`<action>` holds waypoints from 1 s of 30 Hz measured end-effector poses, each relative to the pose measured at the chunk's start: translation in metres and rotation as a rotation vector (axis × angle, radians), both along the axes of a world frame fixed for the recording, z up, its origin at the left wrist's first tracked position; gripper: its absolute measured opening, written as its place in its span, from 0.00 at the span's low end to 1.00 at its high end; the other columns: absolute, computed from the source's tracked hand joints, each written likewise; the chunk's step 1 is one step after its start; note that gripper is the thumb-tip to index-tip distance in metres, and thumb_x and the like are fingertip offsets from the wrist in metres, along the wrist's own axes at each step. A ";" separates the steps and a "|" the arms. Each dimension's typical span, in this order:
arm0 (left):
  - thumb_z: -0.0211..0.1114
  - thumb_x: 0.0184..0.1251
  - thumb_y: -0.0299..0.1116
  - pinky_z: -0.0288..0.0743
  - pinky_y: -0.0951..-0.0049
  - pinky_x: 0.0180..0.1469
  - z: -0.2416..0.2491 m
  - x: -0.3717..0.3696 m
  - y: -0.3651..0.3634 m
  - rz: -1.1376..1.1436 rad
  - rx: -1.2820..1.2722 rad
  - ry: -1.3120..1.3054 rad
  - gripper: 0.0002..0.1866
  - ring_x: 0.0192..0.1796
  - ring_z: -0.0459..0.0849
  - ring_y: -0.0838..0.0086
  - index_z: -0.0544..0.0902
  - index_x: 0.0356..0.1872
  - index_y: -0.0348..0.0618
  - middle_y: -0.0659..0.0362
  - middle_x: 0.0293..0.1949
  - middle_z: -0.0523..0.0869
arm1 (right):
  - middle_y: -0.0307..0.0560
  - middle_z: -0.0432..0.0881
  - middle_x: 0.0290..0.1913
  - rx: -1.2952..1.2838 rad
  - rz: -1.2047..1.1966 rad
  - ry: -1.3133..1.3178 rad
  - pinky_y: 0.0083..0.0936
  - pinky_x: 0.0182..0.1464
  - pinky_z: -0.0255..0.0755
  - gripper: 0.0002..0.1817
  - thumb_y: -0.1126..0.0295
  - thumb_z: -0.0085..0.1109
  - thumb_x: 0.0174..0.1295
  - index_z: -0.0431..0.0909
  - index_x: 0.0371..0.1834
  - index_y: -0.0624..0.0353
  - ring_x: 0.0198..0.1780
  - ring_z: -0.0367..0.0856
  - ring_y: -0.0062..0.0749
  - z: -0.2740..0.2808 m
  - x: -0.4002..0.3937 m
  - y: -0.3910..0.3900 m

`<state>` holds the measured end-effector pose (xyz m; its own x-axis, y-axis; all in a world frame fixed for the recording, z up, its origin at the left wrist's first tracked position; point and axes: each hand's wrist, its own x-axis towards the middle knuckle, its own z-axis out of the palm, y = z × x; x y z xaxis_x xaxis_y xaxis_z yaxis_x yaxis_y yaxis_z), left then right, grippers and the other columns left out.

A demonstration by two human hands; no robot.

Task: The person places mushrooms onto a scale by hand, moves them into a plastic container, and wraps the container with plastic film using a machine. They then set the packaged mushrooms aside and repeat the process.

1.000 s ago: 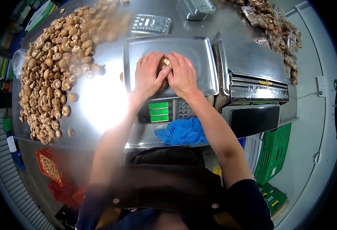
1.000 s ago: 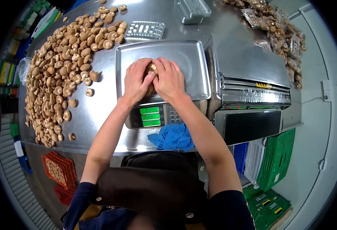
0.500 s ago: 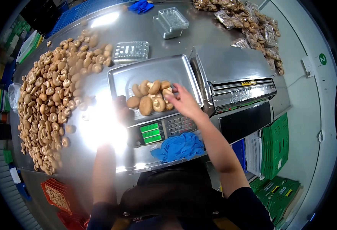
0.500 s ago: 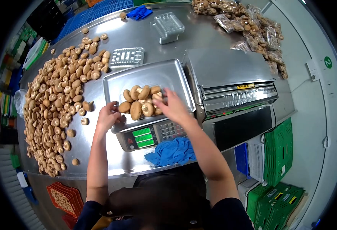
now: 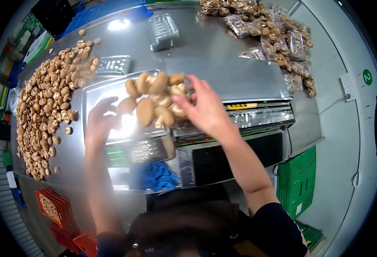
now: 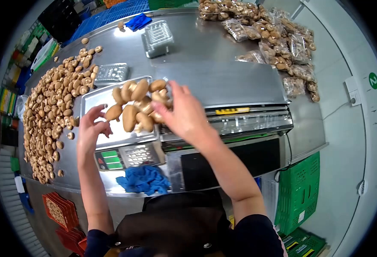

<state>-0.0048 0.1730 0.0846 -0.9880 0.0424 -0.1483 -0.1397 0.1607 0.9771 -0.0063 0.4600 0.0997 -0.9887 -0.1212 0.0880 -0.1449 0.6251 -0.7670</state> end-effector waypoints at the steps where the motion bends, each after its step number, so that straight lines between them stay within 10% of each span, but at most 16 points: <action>1: 0.59 0.49 0.17 0.77 0.76 0.23 -0.005 -0.009 0.024 -0.029 -0.001 0.020 0.30 0.24 0.83 0.70 0.72 0.59 0.25 0.52 0.38 0.79 | 0.67 0.76 0.52 0.015 -0.021 0.042 0.43 0.52 0.75 0.35 0.53 0.62 0.63 0.65 0.64 0.69 0.49 0.81 0.59 -0.006 -0.005 0.026; 9: 0.60 0.51 0.15 0.78 0.76 0.23 -0.032 -0.077 0.214 -0.182 0.053 -0.077 0.30 0.24 0.83 0.70 0.70 0.61 0.24 0.50 0.38 0.81 | 0.54 0.82 0.48 -0.080 -0.197 -0.111 0.26 0.44 0.78 0.36 0.52 0.63 0.62 0.67 0.65 0.69 0.41 0.84 0.32 -0.026 -0.036 0.206; 21: 0.64 0.55 0.22 0.76 0.78 0.22 -0.046 -0.074 0.232 -0.215 -0.456 0.063 0.27 0.24 0.83 0.75 0.74 0.60 0.30 0.53 0.38 0.85 | 0.50 0.69 0.64 0.414 0.186 0.225 0.37 0.60 0.72 0.32 0.53 0.66 0.58 0.71 0.64 0.53 0.60 0.73 0.46 0.006 0.052 0.229; 25: 0.70 0.59 0.40 0.78 0.64 0.54 -0.025 -0.070 0.244 -0.156 -0.628 0.534 0.34 0.57 0.80 0.60 0.71 0.65 0.39 0.47 0.58 0.78 | 0.45 0.69 0.63 0.521 0.398 0.314 0.35 0.56 0.75 0.30 0.66 0.70 0.51 0.73 0.60 0.51 0.57 0.73 0.41 -0.017 0.069 0.225; 30: 0.72 0.49 0.60 0.52 0.55 0.75 -0.015 -0.085 0.275 -0.564 -0.576 0.744 0.51 0.77 0.53 0.53 0.62 0.72 0.47 0.49 0.73 0.60 | 0.46 0.74 0.58 0.438 0.291 0.225 0.33 0.49 0.77 0.20 0.71 0.68 0.51 0.75 0.48 0.55 0.53 0.77 0.41 -0.019 0.059 0.228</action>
<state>-0.0896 0.4475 0.0695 -0.6989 0.6321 0.3346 0.6909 0.4760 0.5441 0.0530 0.6880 0.0804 -0.8718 -0.4583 0.1728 -0.4885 0.7877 -0.3754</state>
